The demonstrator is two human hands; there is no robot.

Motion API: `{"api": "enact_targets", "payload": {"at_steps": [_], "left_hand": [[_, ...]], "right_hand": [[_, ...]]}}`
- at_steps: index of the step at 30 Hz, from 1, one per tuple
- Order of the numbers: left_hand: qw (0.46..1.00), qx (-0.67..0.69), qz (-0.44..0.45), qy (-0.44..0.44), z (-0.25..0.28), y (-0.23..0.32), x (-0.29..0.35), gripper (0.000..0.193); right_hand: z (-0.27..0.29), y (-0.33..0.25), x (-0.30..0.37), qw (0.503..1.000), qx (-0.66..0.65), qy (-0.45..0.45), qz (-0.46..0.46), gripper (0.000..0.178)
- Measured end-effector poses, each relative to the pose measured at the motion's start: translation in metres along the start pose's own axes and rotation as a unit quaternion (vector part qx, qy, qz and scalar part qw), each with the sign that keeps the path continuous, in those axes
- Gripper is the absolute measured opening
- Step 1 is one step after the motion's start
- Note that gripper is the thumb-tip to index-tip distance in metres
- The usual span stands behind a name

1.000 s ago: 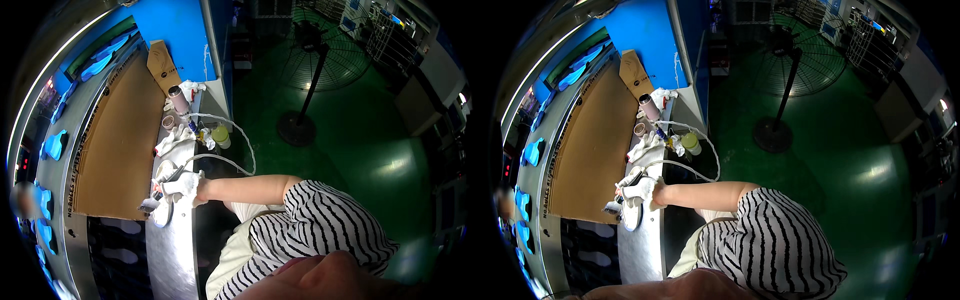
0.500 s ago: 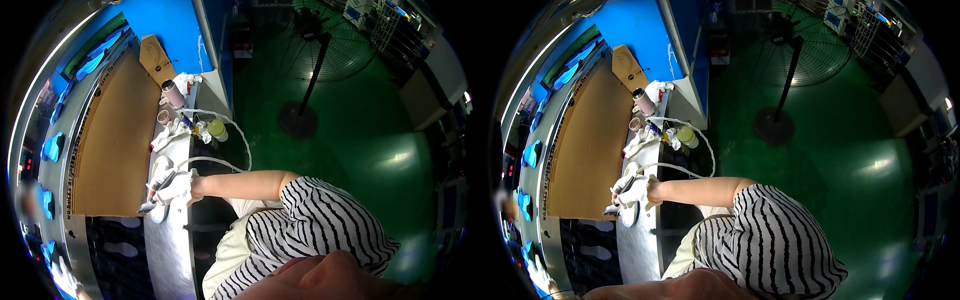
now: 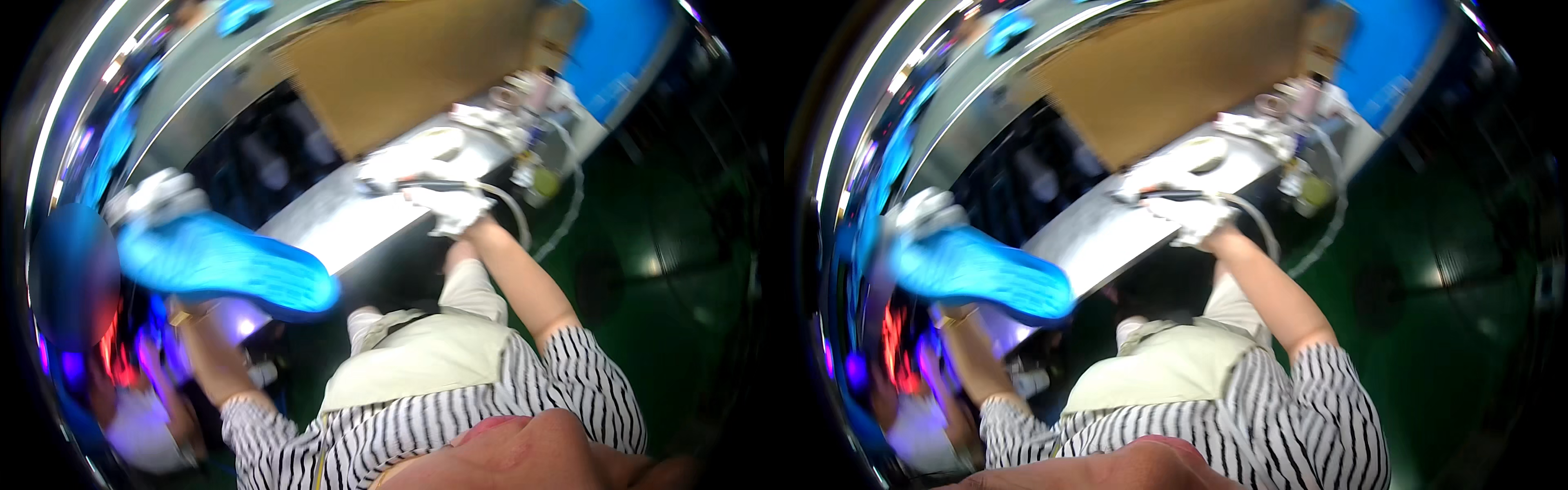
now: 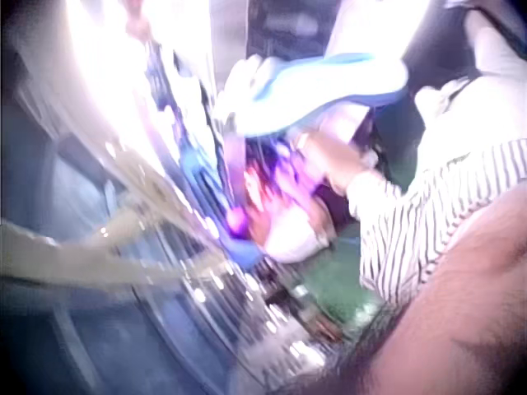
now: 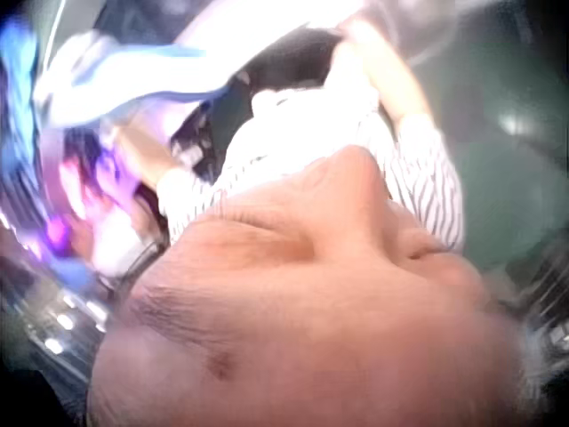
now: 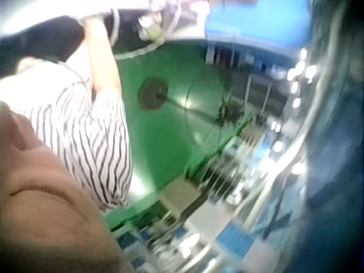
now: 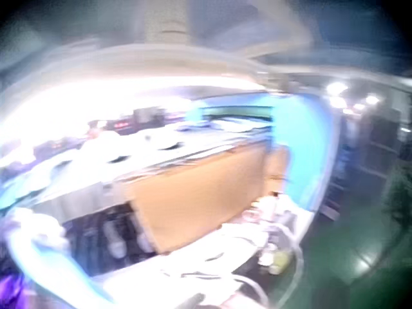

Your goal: The person applies adhesive to the bottom of blue shoe soles using a brush, then places the soles onto a moving conveyor belt.

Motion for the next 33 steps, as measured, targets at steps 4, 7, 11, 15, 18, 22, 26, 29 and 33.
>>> {"api": "enact_targets", "payload": {"at_steps": [4,7,11,15,18,22,26,29,33], "left_hand": [[0.956,-0.088,-0.027,0.280,0.125,-0.060,0.008,0.050],[0.943,0.099,0.148,0.281,0.165,-0.126,0.028,0.076],[0.951,0.086,0.179,0.238,0.142,-0.158,0.060,0.105],[0.955,0.057,0.154,0.247,0.133,-0.163,0.059,0.102],[0.970,0.049,0.110,0.212,0.127,-0.165,0.049,0.094],[0.959,0.005,0.031,0.282,0.121,-0.165,0.045,0.084],[0.960,0.003,0.009,0.279,0.143,-0.178,0.047,0.083],[0.945,-0.073,-0.030,0.318,0.138,-0.180,0.046,0.083],[0.944,-0.050,-0.029,0.326,0.156,-0.186,0.044,0.082]], "right_hand": [[-0.009,-0.029,-0.019,0.984,0.167,0.054,0.039,0.015],[-0.009,-0.027,-0.023,0.982,0.170,0.044,0.065,0.015],[-0.014,-0.034,-0.011,0.995,0.053,0.084,0.005,0.014],[-0.044,-0.035,-0.009,0.996,0.075,0.042,0.031,0.012],[-0.069,-0.038,-0.017,0.991,0.107,0.006,0.085,0.012],[-0.081,-0.041,-0.027,0.990,0.113,0.012,0.087,0.013],[-0.087,-0.042,-0.027,0.988,0.112,0.026,0.102,0.013],[-0.087,-0.039,-0.025,0.988,0.095,0.037,0.119,0.014],[-0.105,-0.043,-0.008,0.965,0.172,0.010,0.197,0.015]]}}
Point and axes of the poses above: each hand's wrist, its own x-axis away from the middle knuckle, its own z-axis out of the back of the hand, y = z × x, the point moved 7 cm from there along -x, towards the middle knuckle, and after that the axes turned 12 degrees about y, right-handed, at the moved point
